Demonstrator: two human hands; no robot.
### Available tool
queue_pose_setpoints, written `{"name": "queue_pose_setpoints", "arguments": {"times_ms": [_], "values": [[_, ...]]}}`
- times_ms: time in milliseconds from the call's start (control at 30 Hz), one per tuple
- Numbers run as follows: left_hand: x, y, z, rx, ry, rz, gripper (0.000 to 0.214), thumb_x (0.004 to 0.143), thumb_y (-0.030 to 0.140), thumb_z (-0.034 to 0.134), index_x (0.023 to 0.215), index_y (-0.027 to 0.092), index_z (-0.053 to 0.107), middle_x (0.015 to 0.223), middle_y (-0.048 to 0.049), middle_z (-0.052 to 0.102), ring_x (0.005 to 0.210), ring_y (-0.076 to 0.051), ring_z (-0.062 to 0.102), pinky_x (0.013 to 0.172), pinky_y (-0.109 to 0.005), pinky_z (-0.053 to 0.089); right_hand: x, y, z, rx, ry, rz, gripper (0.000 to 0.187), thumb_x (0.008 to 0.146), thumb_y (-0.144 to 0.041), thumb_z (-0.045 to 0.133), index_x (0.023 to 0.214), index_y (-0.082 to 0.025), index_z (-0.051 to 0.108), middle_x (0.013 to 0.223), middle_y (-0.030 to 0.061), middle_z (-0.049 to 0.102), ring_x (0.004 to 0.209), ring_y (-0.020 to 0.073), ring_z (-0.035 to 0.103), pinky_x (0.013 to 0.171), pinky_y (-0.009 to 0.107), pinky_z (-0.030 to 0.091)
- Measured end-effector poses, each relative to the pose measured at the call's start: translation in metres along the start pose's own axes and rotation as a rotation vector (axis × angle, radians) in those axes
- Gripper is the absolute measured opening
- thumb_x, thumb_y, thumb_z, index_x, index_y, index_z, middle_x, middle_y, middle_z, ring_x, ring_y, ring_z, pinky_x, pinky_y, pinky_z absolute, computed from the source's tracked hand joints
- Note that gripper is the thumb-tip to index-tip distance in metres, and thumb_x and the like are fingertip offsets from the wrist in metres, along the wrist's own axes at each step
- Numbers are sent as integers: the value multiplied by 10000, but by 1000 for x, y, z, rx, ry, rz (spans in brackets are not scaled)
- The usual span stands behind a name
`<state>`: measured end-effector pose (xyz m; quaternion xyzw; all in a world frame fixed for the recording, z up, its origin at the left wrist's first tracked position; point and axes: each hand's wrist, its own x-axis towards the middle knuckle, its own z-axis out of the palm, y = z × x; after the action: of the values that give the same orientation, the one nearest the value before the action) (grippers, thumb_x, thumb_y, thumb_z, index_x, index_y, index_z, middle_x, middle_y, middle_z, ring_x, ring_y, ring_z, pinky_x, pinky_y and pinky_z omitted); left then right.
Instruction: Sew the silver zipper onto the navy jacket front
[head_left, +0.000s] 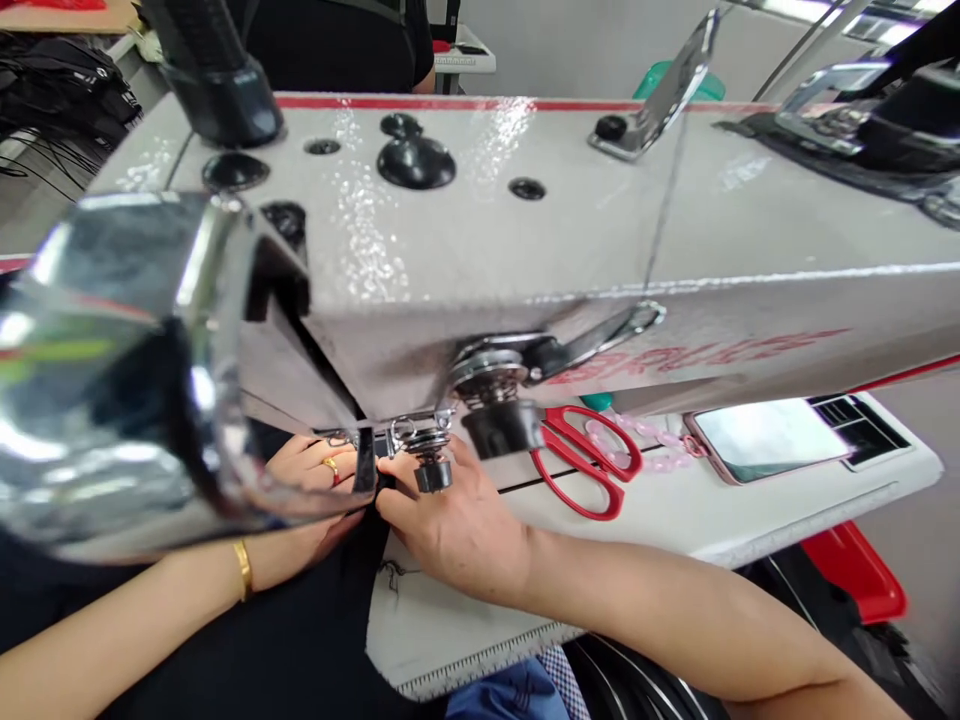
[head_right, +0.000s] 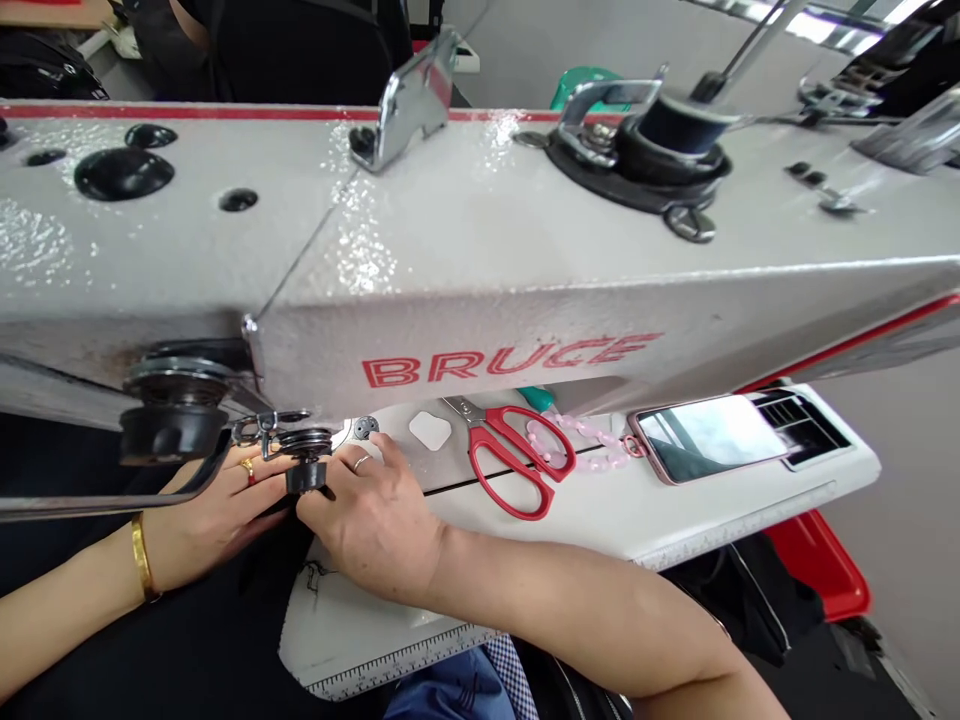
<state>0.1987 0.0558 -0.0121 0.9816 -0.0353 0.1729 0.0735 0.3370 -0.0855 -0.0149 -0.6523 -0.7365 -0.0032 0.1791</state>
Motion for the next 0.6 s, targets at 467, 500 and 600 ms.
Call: {"name": "queue_pose_setpoints", "arguments": {"times_ms": [467, 500, 600], "values": [[-7, -44, 22, -42, -86, -70, 269, 860, 267, 340, 838, 215, 602, 652, -13, 598, 681, -161, 575, 641, -269, 426, 13, 2, 2, -141, 101, 77, 129, 808, -194, 449, 741, -184, 558, 832, 55, 581, 794, 197, 475, 760, 367, 325], [-4, -43, 21, -27, -69, -70, 279, 862, 275, 334, 814, 219, 603, 656, -18, 598, 690, -168, 576, 640, -276, 426, 13, 2, 2, -133, 92, 77, 135, 807, -196, 448, 723, -184, 553, 819, 54, 580, 799, 199, 475, 760, 366, 327], [4, -38, 16, 18, -7, -73, 319, 861, 301, 325, 707, 229, 594, 621, -19, 583, 696, -183, 574, 655, -297, 427, 14, 3, 1, -122, 75, 83, 121, 797, -197, 455, 736, -186, 559, 794, 51, 572, 803, 203, 472, 763, 364, 329]]}}
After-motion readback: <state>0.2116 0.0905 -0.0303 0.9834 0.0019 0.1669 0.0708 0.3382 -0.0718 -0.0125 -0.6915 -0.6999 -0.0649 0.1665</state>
